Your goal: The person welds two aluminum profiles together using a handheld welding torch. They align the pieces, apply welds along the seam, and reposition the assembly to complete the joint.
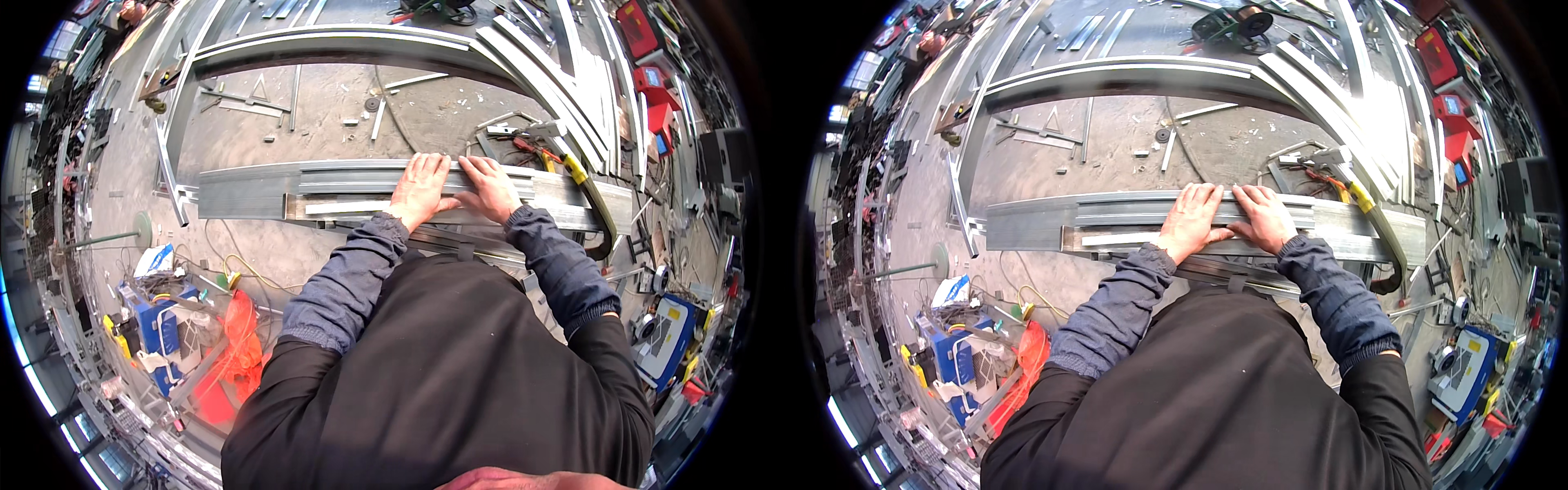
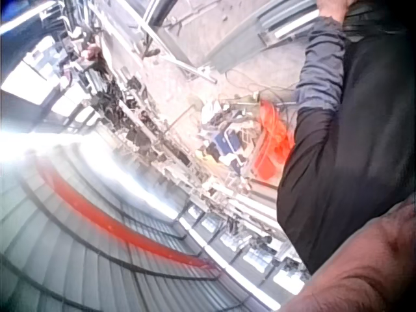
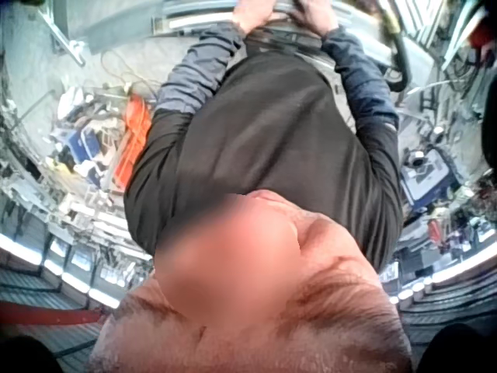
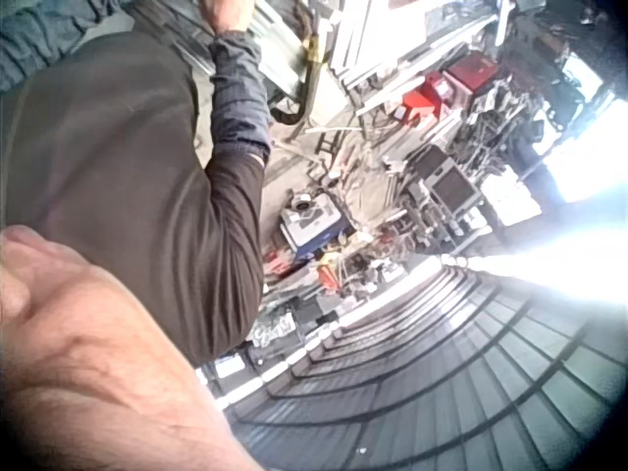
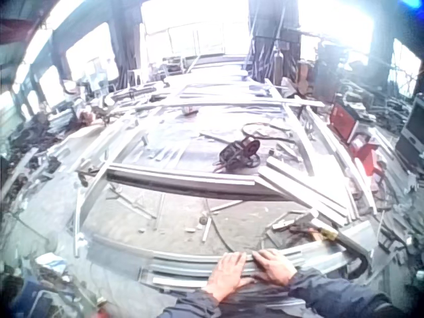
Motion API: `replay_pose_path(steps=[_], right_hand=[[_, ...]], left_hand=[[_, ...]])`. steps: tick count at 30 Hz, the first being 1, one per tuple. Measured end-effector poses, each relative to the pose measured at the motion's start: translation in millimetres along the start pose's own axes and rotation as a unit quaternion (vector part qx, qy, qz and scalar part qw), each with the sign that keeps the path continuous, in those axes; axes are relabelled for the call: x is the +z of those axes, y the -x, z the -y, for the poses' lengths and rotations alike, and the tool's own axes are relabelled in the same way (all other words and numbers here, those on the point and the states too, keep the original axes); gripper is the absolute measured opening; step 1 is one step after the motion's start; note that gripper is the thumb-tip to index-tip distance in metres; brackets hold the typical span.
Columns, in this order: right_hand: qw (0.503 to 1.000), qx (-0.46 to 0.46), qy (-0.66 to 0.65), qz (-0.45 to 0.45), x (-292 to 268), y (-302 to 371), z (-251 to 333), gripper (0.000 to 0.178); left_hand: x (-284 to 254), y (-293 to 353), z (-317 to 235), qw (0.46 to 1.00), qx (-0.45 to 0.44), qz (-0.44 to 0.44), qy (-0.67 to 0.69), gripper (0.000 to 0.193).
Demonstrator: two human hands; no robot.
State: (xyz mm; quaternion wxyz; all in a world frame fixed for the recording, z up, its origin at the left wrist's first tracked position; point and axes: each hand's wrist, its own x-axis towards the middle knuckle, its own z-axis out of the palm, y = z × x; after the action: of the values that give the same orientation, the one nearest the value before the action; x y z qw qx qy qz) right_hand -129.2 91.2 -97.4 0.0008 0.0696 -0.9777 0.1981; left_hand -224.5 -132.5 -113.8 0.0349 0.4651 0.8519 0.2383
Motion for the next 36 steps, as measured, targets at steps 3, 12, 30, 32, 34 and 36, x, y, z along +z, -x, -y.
replay_pose_path(steps=[3, 12, 30, 32, 34, 36], right_hand=[[1.000, -0.003, -0.006, -0.006, -1.0, -0.5, 3.6, 0.083], [1.000, -0.014, 0.008, -0.015, 0.2, -1.2, 0.7, 0.085], [0.939, 0.320, 0.088, -0.092, -97.8, 78.7, -171.3, 0.066], [0.932, 0.343, 0.110, -0.041, -86.7, 120.2, -245.5, 0.073], [0.938, 0.343, 0.025, 0.041, -88.3, 119.2, -267.2, 0.074], [0.932, 0.328, -0.095, 0.124, -104.6, 105.5, -264.2, 0.072]], left_hand=[[-13.1, 1.1, 9.5, 1.000, 0.016, 0.016, 0.013, 0.088], [-13.1, 2.6, 8.3, 1.000, 0.021, 0.002, 0.005, 0.079], [-7.1, 2.7, 14.9, 0.999, 0.008, 0.014, 0.031, 0.086], [-10.9, -4.7, 8.9, 0.999, -0.012, 0.023, 0.025, 0.090], [-0.4, -4.4, 7.0, 0.999, -0.040, 0.007, -0.003, 0.096], [-1.2, -11.2, 0.7, 0.996, -0.079, 0.037, -0.009, 0.098]])
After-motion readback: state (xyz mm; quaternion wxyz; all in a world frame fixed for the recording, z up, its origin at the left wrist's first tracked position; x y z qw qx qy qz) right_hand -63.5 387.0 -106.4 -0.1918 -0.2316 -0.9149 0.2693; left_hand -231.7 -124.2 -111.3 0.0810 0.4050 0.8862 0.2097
